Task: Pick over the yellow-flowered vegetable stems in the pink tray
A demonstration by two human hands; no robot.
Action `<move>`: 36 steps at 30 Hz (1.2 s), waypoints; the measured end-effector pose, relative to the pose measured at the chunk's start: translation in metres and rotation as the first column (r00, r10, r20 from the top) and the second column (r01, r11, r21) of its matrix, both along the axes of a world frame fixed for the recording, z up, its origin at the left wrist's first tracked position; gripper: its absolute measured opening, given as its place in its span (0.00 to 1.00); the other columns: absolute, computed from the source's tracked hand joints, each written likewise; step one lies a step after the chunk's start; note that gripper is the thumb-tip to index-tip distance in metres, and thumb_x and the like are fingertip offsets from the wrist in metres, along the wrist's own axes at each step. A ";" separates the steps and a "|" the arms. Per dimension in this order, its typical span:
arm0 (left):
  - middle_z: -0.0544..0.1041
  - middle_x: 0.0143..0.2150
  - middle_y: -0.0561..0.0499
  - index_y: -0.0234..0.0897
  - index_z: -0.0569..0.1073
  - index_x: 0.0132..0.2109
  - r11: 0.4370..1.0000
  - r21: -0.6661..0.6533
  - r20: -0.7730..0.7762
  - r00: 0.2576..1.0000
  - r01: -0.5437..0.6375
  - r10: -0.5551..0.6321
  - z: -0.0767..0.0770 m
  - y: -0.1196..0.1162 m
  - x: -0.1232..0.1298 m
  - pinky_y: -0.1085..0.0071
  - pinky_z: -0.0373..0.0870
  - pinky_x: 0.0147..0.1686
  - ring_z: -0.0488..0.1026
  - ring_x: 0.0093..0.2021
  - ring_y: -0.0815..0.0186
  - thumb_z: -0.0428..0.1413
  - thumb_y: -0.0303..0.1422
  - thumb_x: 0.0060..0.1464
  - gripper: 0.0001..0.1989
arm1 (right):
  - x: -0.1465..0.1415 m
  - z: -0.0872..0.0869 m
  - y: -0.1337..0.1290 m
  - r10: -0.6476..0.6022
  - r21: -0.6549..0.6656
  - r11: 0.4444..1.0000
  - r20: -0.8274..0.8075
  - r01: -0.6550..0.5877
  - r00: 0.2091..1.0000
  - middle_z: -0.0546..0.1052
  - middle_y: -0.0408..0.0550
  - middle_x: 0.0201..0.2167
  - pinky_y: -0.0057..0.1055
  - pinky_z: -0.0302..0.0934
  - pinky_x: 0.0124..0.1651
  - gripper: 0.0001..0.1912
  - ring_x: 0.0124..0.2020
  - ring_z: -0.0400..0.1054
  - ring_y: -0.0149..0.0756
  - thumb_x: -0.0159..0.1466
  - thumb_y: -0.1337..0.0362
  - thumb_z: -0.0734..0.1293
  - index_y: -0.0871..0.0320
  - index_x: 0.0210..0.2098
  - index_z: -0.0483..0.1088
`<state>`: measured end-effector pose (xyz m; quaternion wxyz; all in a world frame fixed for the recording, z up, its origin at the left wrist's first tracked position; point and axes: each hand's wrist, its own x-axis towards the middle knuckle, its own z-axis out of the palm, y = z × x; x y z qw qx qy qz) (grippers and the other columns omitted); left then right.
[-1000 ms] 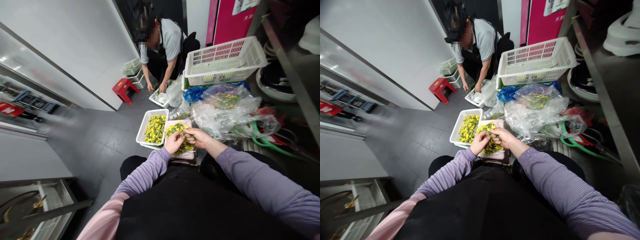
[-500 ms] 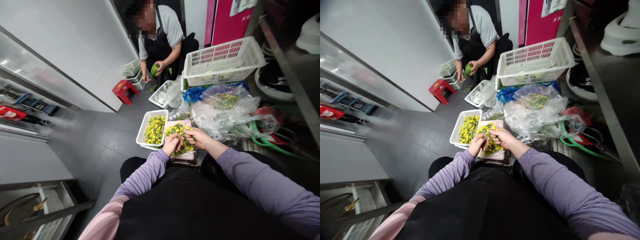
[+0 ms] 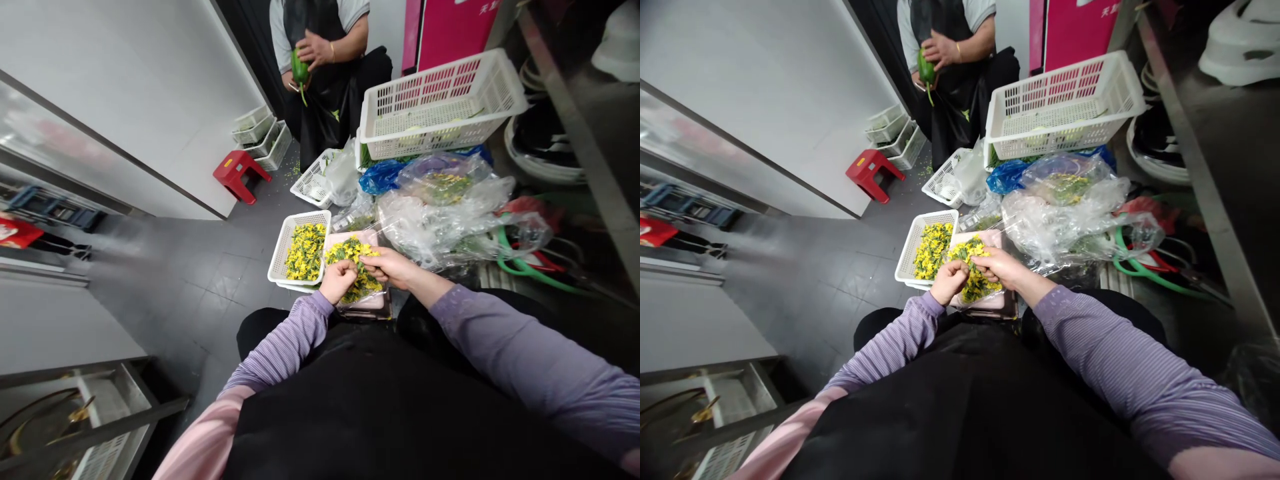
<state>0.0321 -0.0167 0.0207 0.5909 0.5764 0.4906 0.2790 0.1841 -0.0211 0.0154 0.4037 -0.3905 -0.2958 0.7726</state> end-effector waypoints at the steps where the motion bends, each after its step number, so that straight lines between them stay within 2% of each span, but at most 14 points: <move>1: 0.57 0.14 0.61 0.32 0.61 0.23 1.000 0.005 0.018 1.000 0.026 -0.026 0.000 0.000 -0.001 0.81 0.48 0.15 0.51 0.14 0.81 0.51 0.32 0.42 0.08 | 0.000 -0.001 0.000 0.032 -0.039 0.999 -0.042 -0.034 0.999 0.56 0.34 0.12 0.20 0.32 0.14 0.16 0.11 0.43 0.18 0.49 0.60 0.69 0.58 0.24 0.56; 7: 0.55 0.13 0.62 0.34 0.59 0.22 0.995 -0.027 0.065 0.993 0.101 -0.099 0.000 0.000 0.000 0.80 0.47 0.15 0.50 0.13 0.80 0.48 0.31 0.43 0.07 | -0.003 -0.004 -0.001 0.114 -0.199 0.968 -0.191 -0.152 0.975 0.53 0.34 0.11 0.19 0.32 0.14 0.13 0.11 0.42 0.18 0.51 0.64 0.66 0.59 0.22 0.55; 9: 0.55 0.13 0.61 0.34 0.60 0.24 0.990 -0.020 -0.006 0.990 0.140 -0.140 -0.008 0.003 -0.004 0.80 0.49 0.16 0.51 0.13 0.79 0.46 0.30 0.45 0.05 | -0.002 -0.002 0.000 0.096 -0.191 0.972 -0.196 -0.134 0.976 0.54 0.34 0.11 0.19 0.33 0.14 0.13 0.11 0.43 0.18 0.51 0.65 0.66 0.59 0.22 0.54; 11: 0.60 0.16 0.59 0.33 0.64 0.28 0.972 0.024 -0.177 0.958 0.235 -0.227 -0.022 0.007 -0.013 0.79 0.54 0.18 0.55 0.15 0.78 0.45 0.27 0.45 0.04 | 0.001 0.000 0.002 0.028 -0.182 0.981 -0.177 -0.061 0.984 0.55 0.34 0.12 0.19 0.33 0.14 0.14 0.11 0.43 0.18 0.52 0.65 0.66 0.59 0.22 0.54; 14: 0.69 0.26 0.53 0.32 0.70 0.34 0.883 0.137 -0.539 0.781 0.450 -0.314 -0.051 0.011 -0.029 0.75 0.63 0.30 0.64 0.26 0.73 0.48 0.21 0.41 0.11 | 0.007 0.002 0.008 -0.122 -0.217 0.972 -0.128 0.092 0.984 0.56 0.35 0.11 0.19 0.33 0.13 0.11 0.10 0.43 0.19 0.54 0.65 0.63 0.58 0.23 0.54; 17: 0.69 0.37 0.47 0.35 0.72 0.38 0.728 0.196 -0.811 0.526 0.657 -0.256 -0.077 0.009 -0.033 0.69 0.61 0.42 0.65 0.40 0.66 0.50 0.22 0.44 0.13 | 0.010 0.001 0.012 -0.223 -0.254 0.945 -0.050 0.204 0.973 0.61 0.39 0.12 0.20 0.39 0.12 0.05 0.11 0.49 0.22 0.55 0.65 0.60 0.59 0.25 0.57; 19: 0.68 0.38 0.44 0.36 0.72 0.40 0.653 0.175 -0.906 0.381 0.737 -0.186 -0.091 0.006 -0.025 0.66 0.61 0.42 0.64 0.42 0.62 0.49 0.27 0.49 0.12 | 0.010 0.000 0.012 -0.252 -0.250 0.936 0.015 0.248 0.968 0.66 0.43 0.15 0.21 0.46 0.12 0.02 0.13 0.56 0.26 0.55 0.67 0.59 0.60 0.27 0.60; 21: 0.67 0.37 0.43 0.36 0.72 0.41 0.623 0.124 -0.949 0.276 0.772 -0.152 -0.100 0.005 -0.013 0.65 0.61 0.40 0.64 0.41 0.61 0.46 0.31 0.53 0.12 | 0.009 0.000 0.012 -0.257 -0.241 0.934 0.059 0.264 0.965 0.68 0.45 0.18 0.22 0.51 0.14 0.02 0.16 0.61 0.28 0.53 0.70 0.59 0.62 0.28 0.62; 24: 0.67 0.36 0.44 0.36 0.71 0.41 0.613 0.057 -0.962 0.207 0.788 -0.176 -0.106 0.011 0.002 0.66 0.62 0.38 0.66 0.39 0.62 0.44 0.33 0.54 0.13 | 0.010 -0.001 0.012 -0.273 -0.232 0.929 0.092 0.287 0.958 0.69 0.44 0.18 0.22 0.54 0.16 0.06 0.18 0.64 0.29 0.51 0.73 0.60 0.61 0.30 0.64; 29: 0.70 0.36 0.45 0.35 0.72 0.40 0.606 -0.047 -0.936 0.178 0.794 -0.305 -0.103 0.017 0.008 0.68 0.63 0.37 0.68 0.37 0.63 0.46 0.33 0.53 0.12 | 0.011 0.001 0.015 -0.267 -0.229 0.932 0.089 0.280 0.960 0.68 0.44 0.20 0.21 0.56 0.18 0.02 0.20 0.64 0.27 0.52 0.72 0.62 0.61 0.26 0.64; 31: 0.70 0.36 0.44 0.33 0.72 0.39 0.630 -0.060 -0.915 0.209 0.774 -0.345 -0.099 0.011 0.009 0.68 0.63 0.37 0.68 0.37 0.62 0.47 0.33 0.52 0.12 | 0.011 0.002 0.010 -0.241 -0.212 0.943 0.102 0.257 0.965 0.68 0.44 0.19 0.22 0.56 0.19 0.02 0.19 0.62 0.26 0.51 0.70 0.64 0.60 0.25 0.64; 32: 0.71 0.37 0.44 0.33 0.72 0.38 0.657 -0.035 -0.902 0.260 0.753 -0.346 -0.096 0.008 0.009 0.67 0.63 0.37 0.68 0.37 0.62 0.47 0.34 0.52 0.12 | 0.011 0.002 0.007 -0.233 -0.196 0.947 0.128 0.255 0.964 0.67 0.43 0.18 0.23 0.55 0.18 0.04 0.18 0.61 0.26 0.50 0.69 0.65 0.59 0.24 0.63; 34: 0.71 0.39 0.46 0.34 0.72 0.39 0.758 0.075 -0.854 0.434 0.648 -0.286 -0.088 0.005 0.011 0.68 0.64 0.38 0.67 0.38 0.63 0.48 0.36 0.51 0.13 | 0.012 -0.002 0.000 -0.191 -0.142 0.963 0.238 0.228 0.952 0.64 0.42 0.16 0.26 0.53 0.17 0.07 0.16 0.58 0.27 0.49 0.66 0.67 0.56 0.22 0.62; 36: 0.72 0.36 0.50 0.36 0.72 0.38 0.900 0.129 -0.752 0.633 0.416 -0.185 -0.078 0.009 0.012 0.71 0.65 0.38 0.67 0.36 0.67 0.50 0.38 0.49 0.13 | 0.013 -0.014 -0.002 -0.082 -0.021 0.995 0.334 0.094 0.939 0.58 0.40 0.13 0.28 0.45 0.14 0.10 0.12 0.51 0.27 0.49 0.60 0.68 0.54 0.21 0.61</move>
